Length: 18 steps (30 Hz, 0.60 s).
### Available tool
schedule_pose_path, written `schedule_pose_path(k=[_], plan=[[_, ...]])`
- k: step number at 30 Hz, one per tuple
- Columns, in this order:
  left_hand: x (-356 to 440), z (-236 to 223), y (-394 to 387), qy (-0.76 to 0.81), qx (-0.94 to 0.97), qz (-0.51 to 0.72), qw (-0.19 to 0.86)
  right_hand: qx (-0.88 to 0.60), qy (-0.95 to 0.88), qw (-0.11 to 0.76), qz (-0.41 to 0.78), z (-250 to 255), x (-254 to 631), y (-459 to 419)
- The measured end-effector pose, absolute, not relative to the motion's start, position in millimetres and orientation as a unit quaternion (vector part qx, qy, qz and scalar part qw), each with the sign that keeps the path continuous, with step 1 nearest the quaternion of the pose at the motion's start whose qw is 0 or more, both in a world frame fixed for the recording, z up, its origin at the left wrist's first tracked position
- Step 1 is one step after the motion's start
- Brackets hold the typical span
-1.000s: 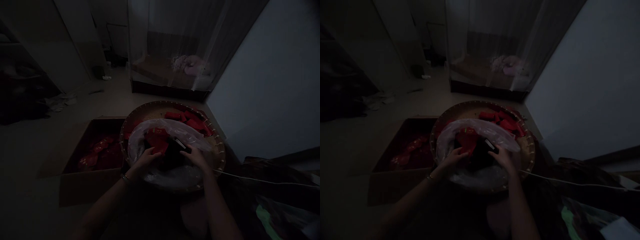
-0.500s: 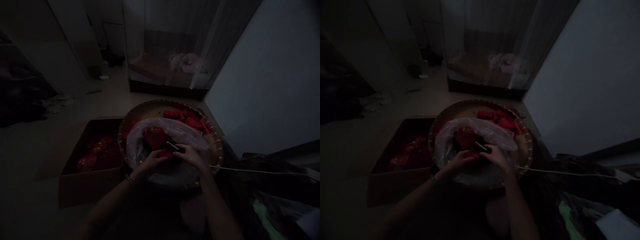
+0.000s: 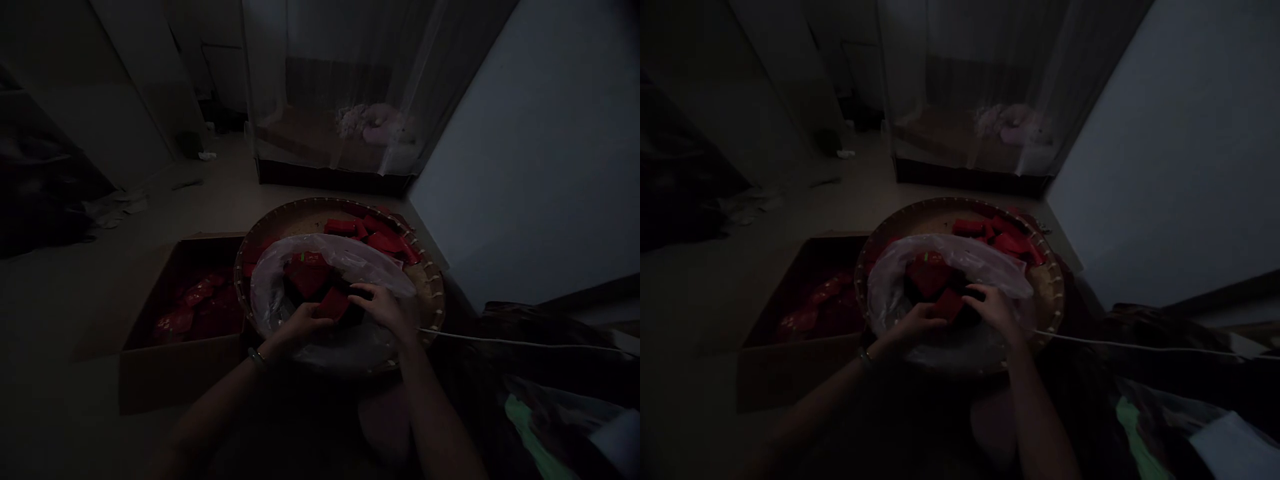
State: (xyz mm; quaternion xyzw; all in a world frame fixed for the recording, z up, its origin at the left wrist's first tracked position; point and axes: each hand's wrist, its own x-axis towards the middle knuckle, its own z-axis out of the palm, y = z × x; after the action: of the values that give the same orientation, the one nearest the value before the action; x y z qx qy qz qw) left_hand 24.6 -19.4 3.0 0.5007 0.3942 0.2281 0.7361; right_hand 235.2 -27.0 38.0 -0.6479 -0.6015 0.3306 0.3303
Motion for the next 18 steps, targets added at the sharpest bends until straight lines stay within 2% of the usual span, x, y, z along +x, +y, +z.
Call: schedule_pose_path(k=[3, 7, 18], plan=[[23.1, -2.5, -18.2, 0.406, 0.505, 0.224, 0.727, -0.640, -0.591, 0.330, 0.364, 37.9, 243.6, -25.9], [23.4, -6.4, -16.0, 0.419, 0.503, 0.251, 0.713, -0.646, -0.575, 0.359, 0.352, 40.5, 252.4, -25.3], [24.3, 4.0, -19.1, 0.412, 0.534, 0.235, 0.700, -0.638, -0.594, 0.343, 0.351, 33.2, 233.7, -25.6]])
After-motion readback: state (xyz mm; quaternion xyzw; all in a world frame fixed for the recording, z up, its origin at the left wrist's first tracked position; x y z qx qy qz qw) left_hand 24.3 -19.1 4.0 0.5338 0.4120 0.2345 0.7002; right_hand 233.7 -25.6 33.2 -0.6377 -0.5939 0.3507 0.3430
